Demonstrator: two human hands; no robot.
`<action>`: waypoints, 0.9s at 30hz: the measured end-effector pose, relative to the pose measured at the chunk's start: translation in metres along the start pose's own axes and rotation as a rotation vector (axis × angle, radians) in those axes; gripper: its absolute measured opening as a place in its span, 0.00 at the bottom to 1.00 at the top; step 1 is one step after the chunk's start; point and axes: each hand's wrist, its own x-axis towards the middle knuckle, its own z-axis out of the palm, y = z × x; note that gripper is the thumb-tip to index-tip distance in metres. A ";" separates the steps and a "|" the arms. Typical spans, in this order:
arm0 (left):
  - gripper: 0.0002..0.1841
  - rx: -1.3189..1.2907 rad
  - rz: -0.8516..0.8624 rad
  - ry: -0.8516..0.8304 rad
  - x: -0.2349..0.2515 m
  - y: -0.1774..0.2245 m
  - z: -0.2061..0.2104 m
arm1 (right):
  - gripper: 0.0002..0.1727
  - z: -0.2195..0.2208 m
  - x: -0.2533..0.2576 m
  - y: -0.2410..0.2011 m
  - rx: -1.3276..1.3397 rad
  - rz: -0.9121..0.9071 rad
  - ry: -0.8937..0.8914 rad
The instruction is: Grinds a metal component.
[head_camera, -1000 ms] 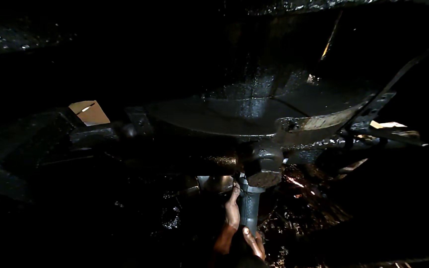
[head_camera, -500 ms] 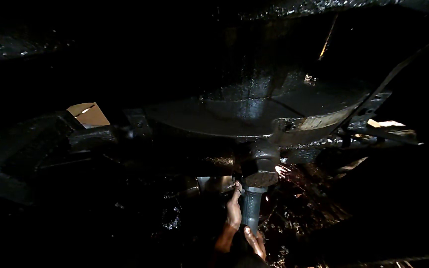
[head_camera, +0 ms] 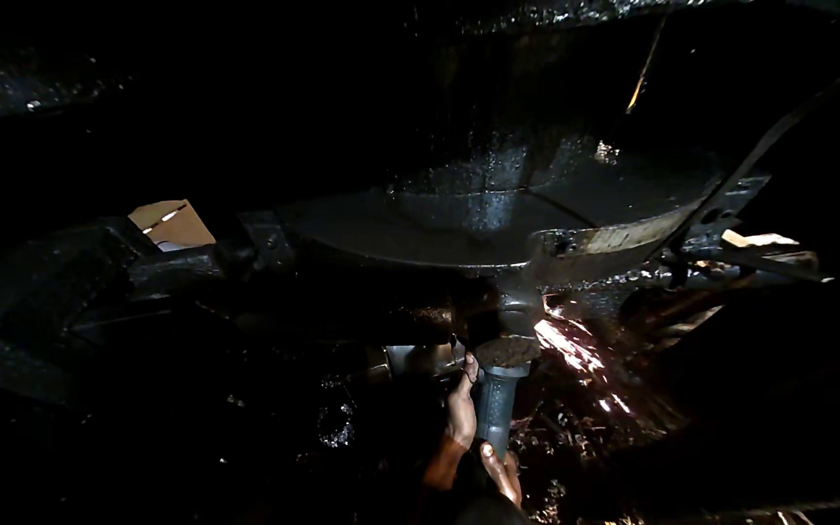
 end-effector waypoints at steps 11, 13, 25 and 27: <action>0.19 0.052 0.055 0.013 -0.002 -0.001 0.007 | 0.11 -0.011 0.005 0.013 0.039 -0.058 -0.027; 0.20 0.061 0.047 -0.011 -0.003 0.000 0.007 | 0.12 0.003 0.004 -0.020 0.022 -0.004 0.007; 0.17 0.038 -0.037 -0.022 -0.003 0.002 0.016 | 0.17 0.001 0.004 -0.023 0.037 -0.035 0.043; 0.17 0.045 -0.030 -0.021 -0.005 0.004 0.018 | 0.18 0.025 0.002 -0.079 -0.048 0.054 0.076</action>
